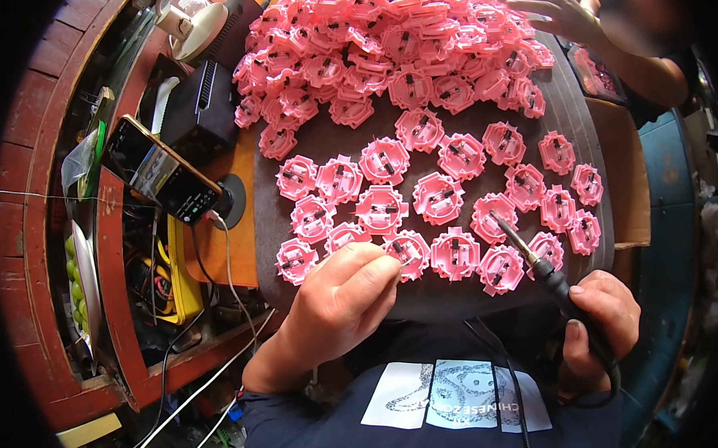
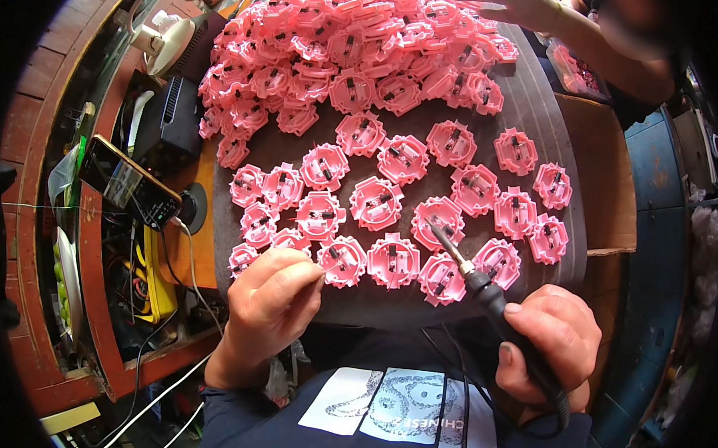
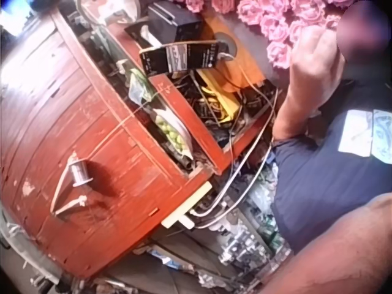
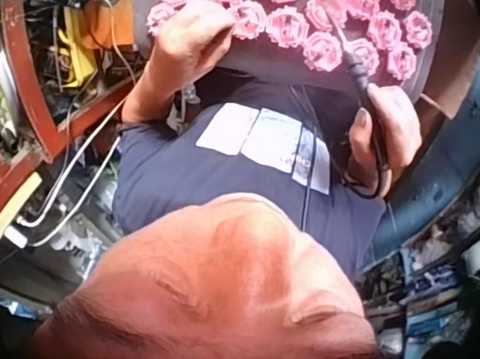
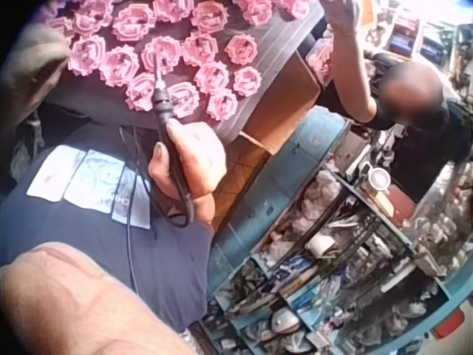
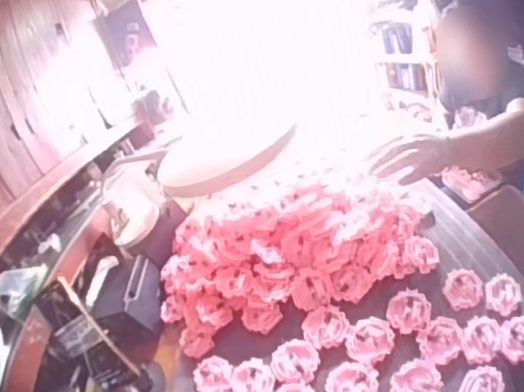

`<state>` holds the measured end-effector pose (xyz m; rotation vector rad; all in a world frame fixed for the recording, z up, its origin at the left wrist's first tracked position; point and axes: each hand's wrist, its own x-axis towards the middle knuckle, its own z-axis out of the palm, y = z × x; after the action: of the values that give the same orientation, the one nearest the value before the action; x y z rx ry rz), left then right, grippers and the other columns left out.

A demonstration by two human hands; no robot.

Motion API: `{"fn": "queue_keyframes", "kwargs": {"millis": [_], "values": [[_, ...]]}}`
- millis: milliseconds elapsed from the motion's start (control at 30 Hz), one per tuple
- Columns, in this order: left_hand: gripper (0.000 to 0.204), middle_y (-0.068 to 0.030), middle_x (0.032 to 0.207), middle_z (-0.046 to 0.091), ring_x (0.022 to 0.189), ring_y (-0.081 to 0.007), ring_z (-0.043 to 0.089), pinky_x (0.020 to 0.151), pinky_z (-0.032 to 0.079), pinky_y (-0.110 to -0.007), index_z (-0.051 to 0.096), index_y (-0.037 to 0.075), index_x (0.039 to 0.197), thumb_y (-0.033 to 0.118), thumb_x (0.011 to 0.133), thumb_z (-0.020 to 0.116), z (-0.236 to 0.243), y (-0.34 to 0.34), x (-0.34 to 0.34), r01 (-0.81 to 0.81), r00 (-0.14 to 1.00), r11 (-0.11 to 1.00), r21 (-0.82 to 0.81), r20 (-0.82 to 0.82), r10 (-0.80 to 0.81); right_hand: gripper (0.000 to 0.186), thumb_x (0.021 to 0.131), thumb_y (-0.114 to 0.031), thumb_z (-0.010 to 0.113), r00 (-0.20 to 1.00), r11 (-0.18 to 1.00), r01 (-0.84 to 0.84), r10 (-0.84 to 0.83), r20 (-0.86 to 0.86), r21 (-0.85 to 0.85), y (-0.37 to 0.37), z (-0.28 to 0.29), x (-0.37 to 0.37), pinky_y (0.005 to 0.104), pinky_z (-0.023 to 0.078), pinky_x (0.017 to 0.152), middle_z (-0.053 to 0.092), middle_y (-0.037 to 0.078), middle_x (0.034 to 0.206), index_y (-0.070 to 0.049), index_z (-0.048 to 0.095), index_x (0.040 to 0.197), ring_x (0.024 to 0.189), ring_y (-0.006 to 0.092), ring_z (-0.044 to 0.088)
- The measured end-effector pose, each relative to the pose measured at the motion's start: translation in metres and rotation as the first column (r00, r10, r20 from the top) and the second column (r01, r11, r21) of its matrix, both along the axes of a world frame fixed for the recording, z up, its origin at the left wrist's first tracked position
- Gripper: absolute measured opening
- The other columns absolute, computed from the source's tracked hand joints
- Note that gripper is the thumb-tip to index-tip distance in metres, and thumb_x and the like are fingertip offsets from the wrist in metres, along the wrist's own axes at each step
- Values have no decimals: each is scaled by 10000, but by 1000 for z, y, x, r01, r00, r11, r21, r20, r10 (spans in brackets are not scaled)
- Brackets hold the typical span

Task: The person uses a soldering iron to attach small black components to pink plastic parts on a workbench. They handle each part individually, apply solder, and place the finished pieces back on the table. A second person works nearby with similar parts.

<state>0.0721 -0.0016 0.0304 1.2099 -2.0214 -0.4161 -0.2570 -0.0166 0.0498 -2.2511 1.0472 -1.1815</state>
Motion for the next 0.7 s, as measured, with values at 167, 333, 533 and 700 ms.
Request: {"fn": "queue_keyframes", "kwargs": {"millis": [167,333,533,700], "values": [[292,-129,971,673,785,-260,685,678,558,-342,724,-1,1048,-102,795,828,-4,5,0,16,1000,999,-33,-8,-16,334,800,-109,775,986,986,-165,165,3,12,2,2,9,376,508,538,641,109,761,-5,695,1107,580,266,623],[297,-125,965,674,798,-271,696,687,566,-354,721,-3,1046,-107,790,827,-7,11,1,-72,997,995,-62,2,72,391,760,-55,790,965,965,-261,261,10,33,2,1,19,364,511,525,648,116,782,15,700,1134,576,253,625],[298,-127,969,678,813,-286,701,709,576,-373,727,3,1050,-88,785,826,-11,14,15,-61,997,996,-59,37,63,392,782,-42,803,942,942,-333,331,50,36,-1,-5,38,376,530,524,657,140,791,58,690,1144,578,264,644],[305,-125,985,672,844,-311,707,726,584,-399,715,2,1071,-47,791,826,-10,10,25,-103,992,987,-120,66,111,392,807,-40,810,947,944,-322,321,30,65,-5,-3,50,379,539,557,667,154,806,65,687,1164,619,279,660]]}}
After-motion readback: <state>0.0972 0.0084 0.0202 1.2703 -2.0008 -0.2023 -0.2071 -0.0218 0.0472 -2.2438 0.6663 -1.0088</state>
